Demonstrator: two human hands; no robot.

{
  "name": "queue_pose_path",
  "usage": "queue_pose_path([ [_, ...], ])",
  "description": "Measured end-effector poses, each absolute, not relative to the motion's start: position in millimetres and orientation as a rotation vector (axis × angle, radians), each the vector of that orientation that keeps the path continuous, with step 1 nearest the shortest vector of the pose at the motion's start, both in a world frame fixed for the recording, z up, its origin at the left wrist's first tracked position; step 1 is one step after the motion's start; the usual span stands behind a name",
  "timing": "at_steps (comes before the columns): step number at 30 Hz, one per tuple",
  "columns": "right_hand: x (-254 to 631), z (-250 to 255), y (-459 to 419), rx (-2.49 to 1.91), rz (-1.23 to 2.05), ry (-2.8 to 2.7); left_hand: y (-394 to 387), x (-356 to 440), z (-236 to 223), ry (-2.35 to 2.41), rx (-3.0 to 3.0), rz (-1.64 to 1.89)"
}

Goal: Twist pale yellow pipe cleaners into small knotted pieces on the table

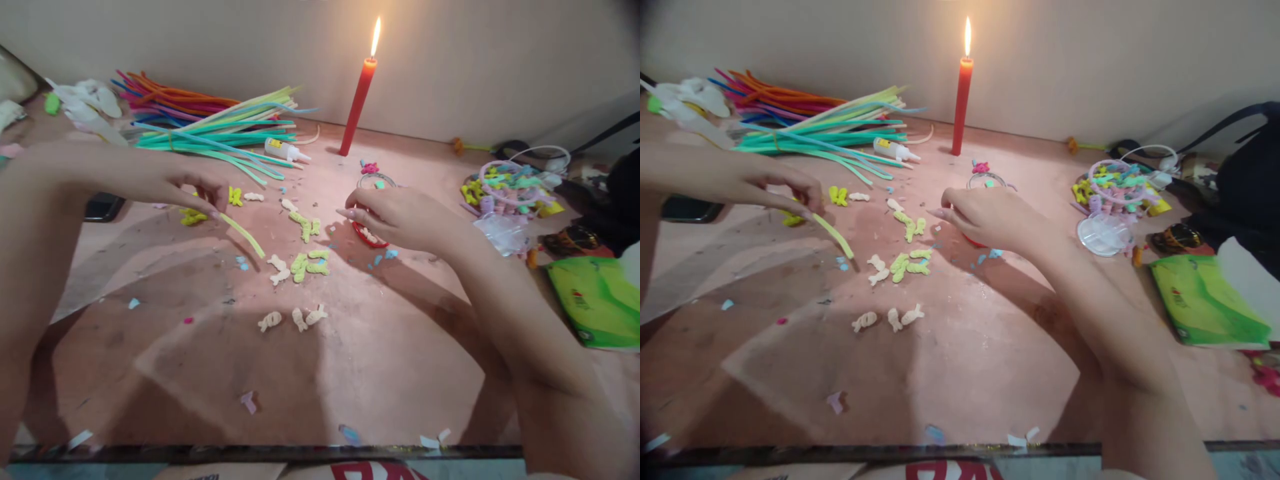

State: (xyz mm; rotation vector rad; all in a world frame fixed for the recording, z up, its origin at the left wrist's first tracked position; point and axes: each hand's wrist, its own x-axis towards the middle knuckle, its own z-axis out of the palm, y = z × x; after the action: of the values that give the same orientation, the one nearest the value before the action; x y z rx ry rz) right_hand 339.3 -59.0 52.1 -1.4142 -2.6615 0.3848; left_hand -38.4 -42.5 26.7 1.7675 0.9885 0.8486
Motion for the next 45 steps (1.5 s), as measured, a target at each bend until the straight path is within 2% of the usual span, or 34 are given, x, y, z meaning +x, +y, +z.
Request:
queue_pose_path([
  [5,333,41,-52,-1.260,0.538,-2.566,-38,-12,42,0.964,1.709,0.881],
  [7,316,25,-49,-1.091,0.788,-2.446,-35,-2,42,0.953,1.723,0.822],
  [10,284,2,-47,-0.813,1.135,-1.942,-37,18,31,0.926,1.691,0.714],
  [14,259,-13,-47,-0.776,1.379,-1.395,-52,45,8,0.852,1.402,0.717],
  [24,265,-45,-44,-1.008,1.533,-1.026,-55,45,-21,0.775,1.190,0.928],
  [31,261,-32,-55,-0.727,1.730,-0.755,-53,49,-38,0.866,1.253,0.976],
  [40,256,-26,-49,-0.828,1.992,-0.670,-49,59,-43,0.822,1.180,1.100],
  [45,253,-23,-45,-0.814,1.881,-0.634,-33,58,-45,0.819,1.088,1.076],
])
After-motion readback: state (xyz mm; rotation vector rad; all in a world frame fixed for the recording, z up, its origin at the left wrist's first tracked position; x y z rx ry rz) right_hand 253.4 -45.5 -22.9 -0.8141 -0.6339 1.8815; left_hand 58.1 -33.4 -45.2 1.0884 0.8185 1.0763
